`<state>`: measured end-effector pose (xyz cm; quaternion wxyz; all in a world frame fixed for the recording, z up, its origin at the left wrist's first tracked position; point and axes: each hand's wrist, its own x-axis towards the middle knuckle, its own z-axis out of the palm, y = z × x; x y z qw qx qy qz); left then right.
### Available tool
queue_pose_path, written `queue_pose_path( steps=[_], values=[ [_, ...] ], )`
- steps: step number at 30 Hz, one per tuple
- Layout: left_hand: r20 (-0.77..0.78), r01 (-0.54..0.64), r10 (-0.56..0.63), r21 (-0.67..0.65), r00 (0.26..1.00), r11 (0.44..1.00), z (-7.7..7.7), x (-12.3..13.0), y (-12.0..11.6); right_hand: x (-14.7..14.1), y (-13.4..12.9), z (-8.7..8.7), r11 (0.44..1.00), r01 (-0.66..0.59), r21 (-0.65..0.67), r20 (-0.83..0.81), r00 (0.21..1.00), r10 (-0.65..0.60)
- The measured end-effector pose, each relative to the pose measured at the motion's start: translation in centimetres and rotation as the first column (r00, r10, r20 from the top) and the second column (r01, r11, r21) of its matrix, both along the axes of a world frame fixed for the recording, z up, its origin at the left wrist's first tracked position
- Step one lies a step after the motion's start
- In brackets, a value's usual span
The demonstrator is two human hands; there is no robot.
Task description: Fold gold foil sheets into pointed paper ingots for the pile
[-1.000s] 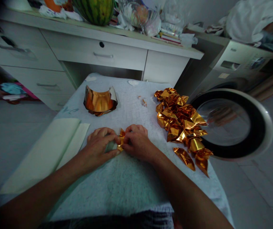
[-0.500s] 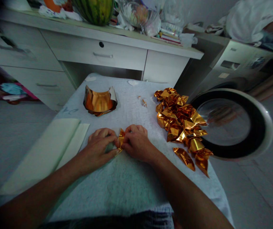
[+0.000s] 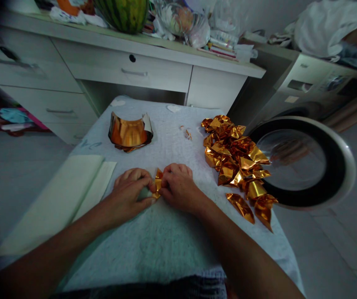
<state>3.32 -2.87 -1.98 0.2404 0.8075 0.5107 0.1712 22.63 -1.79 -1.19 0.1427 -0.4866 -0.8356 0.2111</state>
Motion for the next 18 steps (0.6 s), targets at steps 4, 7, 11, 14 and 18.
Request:
queue_pose_path(
  steps=[4,7,11,14,18],
  values=[
    [-0.011,0.007,-0.007,-0.004,1.0,1.0,0.12,0.01,-0.01,-0.34,-0.33,0.31,1.0,0.006,0.015,0.007,1.0,-0.006],
    [-0.015,0.021,-0.021,-0.014,1.0,1.0,0.22,-0.01,-0.01,-0.49,-0.46,0.26,0.999,0.022,0.031,0.007,1.0,-0.022],
    [-0.018,0.027,-0.027,-0.008,0.999,1.0,0.27,-0.08,-0.07,-0.29,-0.29,-0.03,1.0,0.024,0.015,0.007,1.0,-0.024],
    [-0.011,0.031,-0.03,0.004,0.999,1.0,0.18,-0.16,-0.15,0.0,0.0,-0.24,1.0,0.017,-0.013,-0.008,1.0,-0.017],
    [-0.002,0.038,-0.038,0.012,0.999,0.999,-0.08,-0.26,-0.19,0.21,0.31,-0.11,0.999,0.001,-0.05,-0.023,1.0,-0.002]
  ],
)
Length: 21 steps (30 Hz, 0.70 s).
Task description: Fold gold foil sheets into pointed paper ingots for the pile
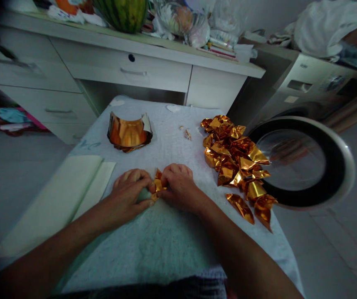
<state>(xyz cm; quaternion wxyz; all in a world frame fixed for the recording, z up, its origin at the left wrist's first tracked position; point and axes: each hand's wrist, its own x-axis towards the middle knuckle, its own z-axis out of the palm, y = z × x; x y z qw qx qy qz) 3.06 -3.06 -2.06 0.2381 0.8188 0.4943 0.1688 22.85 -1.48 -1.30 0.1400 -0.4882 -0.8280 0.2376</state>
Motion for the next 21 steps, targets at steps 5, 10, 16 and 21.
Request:
queue_pose_path(
  steps=[5,10,16,21],
  values=[
    [-0.003,-0.003,0.003,0.016,1.0,1.0,-0.3,0.0,0.0,0.2,0.1,0.8,0.999,-0.017,-0.044,-0.014,1.0,0.016],
    [-0.002,-0.001,0.001,0.014,1.0,1.0,-0.2,0.0,-0.1,0.6,0.3,1.0,0.998,-0.045,-0.054,-0.059,0.997,0.042],
    [-0.01,-0.006,0.006,-0.007,1.0,1.0,0.1,0.0,0.0,0.9,0.5,0.9,0.997,-0.06,-0.051,-0.096,0.994,0.055],
    [-0.025,-0.001,0.001,0.03,1.0,1.0,0.4,0.0,0.0,1.3,0.4,1.2,0.993,-0.114,-0.015,-0.139,0.984,0.111]
  ],
)
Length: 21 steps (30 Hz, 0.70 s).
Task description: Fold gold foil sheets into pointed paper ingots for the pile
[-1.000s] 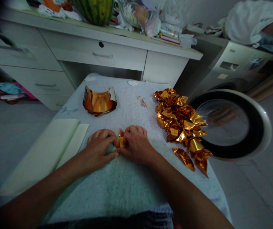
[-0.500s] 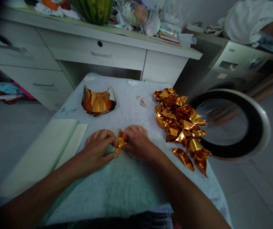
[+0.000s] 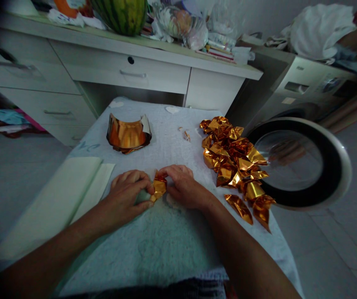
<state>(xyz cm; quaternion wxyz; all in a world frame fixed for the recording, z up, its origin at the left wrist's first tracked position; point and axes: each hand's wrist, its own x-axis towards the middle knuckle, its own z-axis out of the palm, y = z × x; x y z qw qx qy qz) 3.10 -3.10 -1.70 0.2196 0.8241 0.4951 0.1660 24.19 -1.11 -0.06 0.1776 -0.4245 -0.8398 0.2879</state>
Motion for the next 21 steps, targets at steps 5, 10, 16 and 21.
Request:
queue_pose_path(
  steps=[5,10,16,21],
  values=[
    [-0.017,0.036,-0.035,0.097,0.999,0.995,0.27,0.24,-0.39,0.03,-0.17,0.18,0.999,-0.025,0.035,0.049,0.999,0.023],
    [-0.046,0.077,-0.072,0.128,0.996,0.989,0.26,0.3,-0.51,-0.32,-0.33,-0.07,0.997,-0.007,0.079,0.073,0.997,0.001],
    [-0.102,0.111,-0.091,0.218,0.991,0.97,0.49,0.19,-0.29,-0.42,-0.31,-0.27,0.994,-0.004,0.113,0.031,1.0,0.001],
    [-0.19,0.134,-0.074,0.327,0.979,0.935,0.97,0.16,-0.26,-0.46,-0.06,-0.75,0.995,0.043,0.092,-0.017,0.999,-0.041]
  ],
)
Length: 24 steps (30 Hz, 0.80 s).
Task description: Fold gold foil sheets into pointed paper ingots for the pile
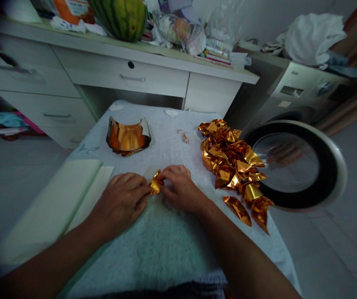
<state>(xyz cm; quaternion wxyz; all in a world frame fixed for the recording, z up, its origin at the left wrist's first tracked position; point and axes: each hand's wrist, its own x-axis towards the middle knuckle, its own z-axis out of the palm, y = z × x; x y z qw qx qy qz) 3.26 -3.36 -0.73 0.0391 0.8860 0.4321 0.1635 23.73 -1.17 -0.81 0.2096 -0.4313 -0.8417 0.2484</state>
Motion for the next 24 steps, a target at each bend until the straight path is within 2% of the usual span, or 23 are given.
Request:
queue_pose_path(
  steps=[7,11,17,24],
  values=[
    [-0.196,-0.097,0.106,0.057,0.975,0.994,0.1,0.0,-0.1,-0.3,0.1,-0.6,0.996,0.089,0.01,-0.001,0.996,-0.089],
    [-0.239,-0.185,0.181,0.006,0.954,0.983,0.1,-0.1,-0.2,-0.5,0.1,-0.7,0.994,0.109,0.029,0.032,0.993,-0.11],
    [-0.2,-0.261,0.256,-0.001,0.946,0.965,0.1,0.1,-0.2,-0.6,0.5,-1.1,0.995,0.095,0.018,0.028,0.995,-0.095],
    [-0.063,-0.295,0.295,0.021,0.953,0.955,0.1,0.0,0.3,-0.9,0.4,-1.0,0.994,0.109,0.029,0.058,0.992,-0.11]
  ],
)
